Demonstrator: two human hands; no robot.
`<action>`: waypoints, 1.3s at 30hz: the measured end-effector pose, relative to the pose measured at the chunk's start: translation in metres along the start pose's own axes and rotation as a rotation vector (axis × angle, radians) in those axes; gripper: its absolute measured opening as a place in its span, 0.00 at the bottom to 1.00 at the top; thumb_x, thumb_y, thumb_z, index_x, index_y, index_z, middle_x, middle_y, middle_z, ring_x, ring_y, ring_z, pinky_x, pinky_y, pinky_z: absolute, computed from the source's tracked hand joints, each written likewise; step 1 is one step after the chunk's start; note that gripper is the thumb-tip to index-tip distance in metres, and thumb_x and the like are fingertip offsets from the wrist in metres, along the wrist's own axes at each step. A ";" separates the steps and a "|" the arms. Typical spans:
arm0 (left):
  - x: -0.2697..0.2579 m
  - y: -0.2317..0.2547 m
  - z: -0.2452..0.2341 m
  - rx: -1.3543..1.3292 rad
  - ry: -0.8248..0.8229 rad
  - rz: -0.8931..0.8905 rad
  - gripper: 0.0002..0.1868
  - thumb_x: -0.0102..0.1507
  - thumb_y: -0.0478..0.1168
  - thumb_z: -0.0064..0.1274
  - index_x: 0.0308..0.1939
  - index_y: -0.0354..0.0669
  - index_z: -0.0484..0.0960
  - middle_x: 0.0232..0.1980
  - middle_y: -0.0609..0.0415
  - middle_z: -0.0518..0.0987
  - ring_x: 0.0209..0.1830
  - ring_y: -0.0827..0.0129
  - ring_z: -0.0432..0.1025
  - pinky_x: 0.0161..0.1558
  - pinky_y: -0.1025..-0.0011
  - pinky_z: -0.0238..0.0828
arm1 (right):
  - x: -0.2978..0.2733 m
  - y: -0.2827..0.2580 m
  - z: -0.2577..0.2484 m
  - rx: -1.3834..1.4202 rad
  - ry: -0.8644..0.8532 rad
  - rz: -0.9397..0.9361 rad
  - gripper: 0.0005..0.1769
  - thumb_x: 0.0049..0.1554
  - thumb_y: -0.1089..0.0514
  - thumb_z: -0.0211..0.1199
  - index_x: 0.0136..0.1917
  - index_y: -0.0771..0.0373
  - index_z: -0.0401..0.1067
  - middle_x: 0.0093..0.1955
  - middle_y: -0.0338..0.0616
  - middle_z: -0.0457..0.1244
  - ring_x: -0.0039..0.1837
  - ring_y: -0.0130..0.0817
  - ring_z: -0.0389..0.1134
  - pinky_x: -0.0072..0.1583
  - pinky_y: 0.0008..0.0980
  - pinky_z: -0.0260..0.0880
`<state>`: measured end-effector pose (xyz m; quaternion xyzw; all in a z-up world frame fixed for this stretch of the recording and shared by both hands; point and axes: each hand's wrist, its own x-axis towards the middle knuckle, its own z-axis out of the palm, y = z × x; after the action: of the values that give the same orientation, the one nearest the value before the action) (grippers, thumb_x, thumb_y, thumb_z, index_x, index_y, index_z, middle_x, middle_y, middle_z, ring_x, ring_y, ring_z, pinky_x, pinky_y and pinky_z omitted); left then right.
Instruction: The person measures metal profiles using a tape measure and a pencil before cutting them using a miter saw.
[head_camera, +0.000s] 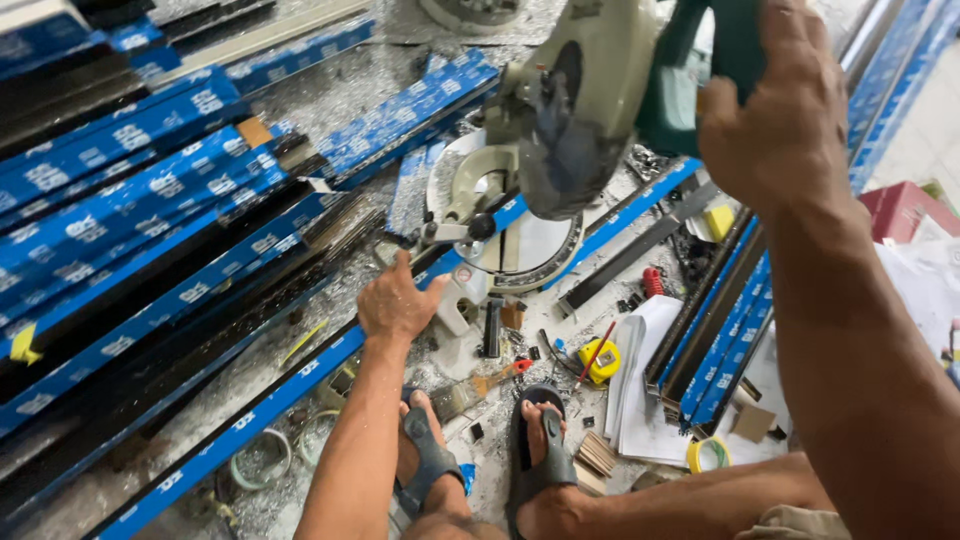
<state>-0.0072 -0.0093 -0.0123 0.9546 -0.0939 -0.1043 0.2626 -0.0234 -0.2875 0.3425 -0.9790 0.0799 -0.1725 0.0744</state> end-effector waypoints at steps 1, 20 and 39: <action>-0.001 0.002 -0.001 0.002 -0.002 0.012 0.46 0.62 0.72 0.49 0.68 0.38 0.69 0.44 0.38 0.84 0.42 0.42 0.81 0.37 0.48 0.75 | -0.003 -0.001 0.001 -0.004 0.006 0.010 0.33 0.63 0.67 0.58 0.80 0.68 0.57 0.67 0.67 0.57 0.62 0.66 0.59 0.57 0.62 0.62; 0.001 0.000 0.007 -0.003 0.106 -0.048 0.41 0.55 0.74 0.53 0.57 0.47 0.75 0.40 0.41 0.85 0.40 0.42 0.82 0.47 0.45 0.77 | -0.091 -0.051 0.223 -0.120 -0.638 -0.049 0.14 0.56 0.48 0.56 0.48 0.57 0.74 0.40 0.53 0.70 0.48 0.63 0.75 0.47 0.64 0.73; -0.002 0.001 0.006 -0.016 0.152 -0.012 0.39 0.53 0.71 0.55 0.55 0.46 0.76 0.37 0.40 0.84 0.37 0.40 0.81 0.44 0.44 0.78 | -0.076 -0.046 0.261 -0.147 -0.479 -0.154 0.21 0.57 0.45 0.65 0.55 0.59 0.63 0.48 0.50 0.66 0.44 0.62 0.74 0.47 0.64 0.73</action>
<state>-0.0110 -0.0121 -0.0167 0.9582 -0.0673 -0.0337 0.2760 0.0033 -0.1981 0.0827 -0.9978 -0.0023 0.0655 0.0065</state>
